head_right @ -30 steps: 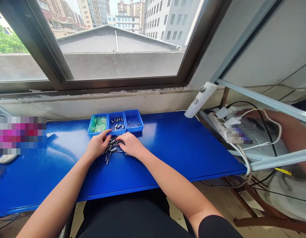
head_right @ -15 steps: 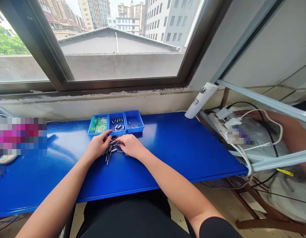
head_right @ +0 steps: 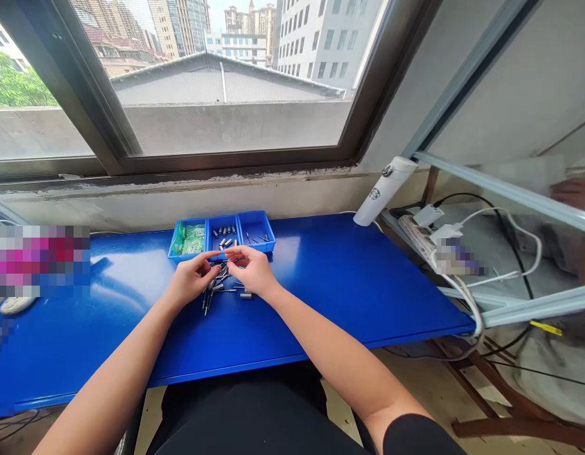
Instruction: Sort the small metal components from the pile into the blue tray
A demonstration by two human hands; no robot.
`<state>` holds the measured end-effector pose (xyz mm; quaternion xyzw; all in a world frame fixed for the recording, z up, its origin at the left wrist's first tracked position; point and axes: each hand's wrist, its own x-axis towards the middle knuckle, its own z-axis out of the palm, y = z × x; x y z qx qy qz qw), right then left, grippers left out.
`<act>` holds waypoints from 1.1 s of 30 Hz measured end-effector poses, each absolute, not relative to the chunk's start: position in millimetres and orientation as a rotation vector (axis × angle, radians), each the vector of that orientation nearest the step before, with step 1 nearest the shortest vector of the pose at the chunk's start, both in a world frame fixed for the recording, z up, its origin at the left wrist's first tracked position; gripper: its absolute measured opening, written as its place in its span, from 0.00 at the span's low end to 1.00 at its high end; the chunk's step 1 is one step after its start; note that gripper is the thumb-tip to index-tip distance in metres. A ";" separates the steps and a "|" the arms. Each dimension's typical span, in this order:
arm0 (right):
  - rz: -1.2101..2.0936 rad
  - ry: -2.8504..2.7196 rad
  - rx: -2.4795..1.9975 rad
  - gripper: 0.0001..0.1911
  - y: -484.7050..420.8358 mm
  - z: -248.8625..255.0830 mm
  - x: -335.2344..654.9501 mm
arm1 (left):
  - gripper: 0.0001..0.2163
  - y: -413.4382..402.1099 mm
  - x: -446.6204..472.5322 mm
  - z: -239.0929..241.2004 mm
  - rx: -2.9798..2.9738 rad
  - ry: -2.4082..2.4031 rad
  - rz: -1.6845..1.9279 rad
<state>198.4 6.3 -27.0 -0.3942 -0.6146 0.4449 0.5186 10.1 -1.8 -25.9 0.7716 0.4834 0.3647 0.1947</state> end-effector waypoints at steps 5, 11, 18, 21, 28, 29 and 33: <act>1.307 -1.236 -0.942 0.19 10.8 -28.7 199.1 | 0.15 -2.9 11.2 -25.7 2.190 1.232 0.985; 1.368 -1.239 -0.906 0.18 7.5 -28.0 196.2 | 0.15 -3.1 11.4 -25.4 2.215 1.240 1.003; 1.351 -1.400 -0.934 0.16 7.1 -30.6 195.8 | 0.16 -1.8 8.3 -23.8 2.209 1.300 0.908; 1.298 -1.458 -0.947 0.14 5.1 -31.3 194.4 | 0.17 -1.9 7.4 -22.5 2.205 1.302 0.868; 1.274 -1.433 -0.998 0.15 5.9 -28.8 196.0 | 0.15 -1.7 9.3 -24.0 2.164 1.350 0.983; 1.267 -1.440 -0.994 0.15 6.3 -28.3 196.6 | 0.15 -1.6 9.5 -24.4 2.160 1.343 0.997; 1.258 -1.459 -0.994 0.15 6.6 -28.1 197.2 | 0.13 -0.9 9.3 -25.4 2.186 1.326 1.029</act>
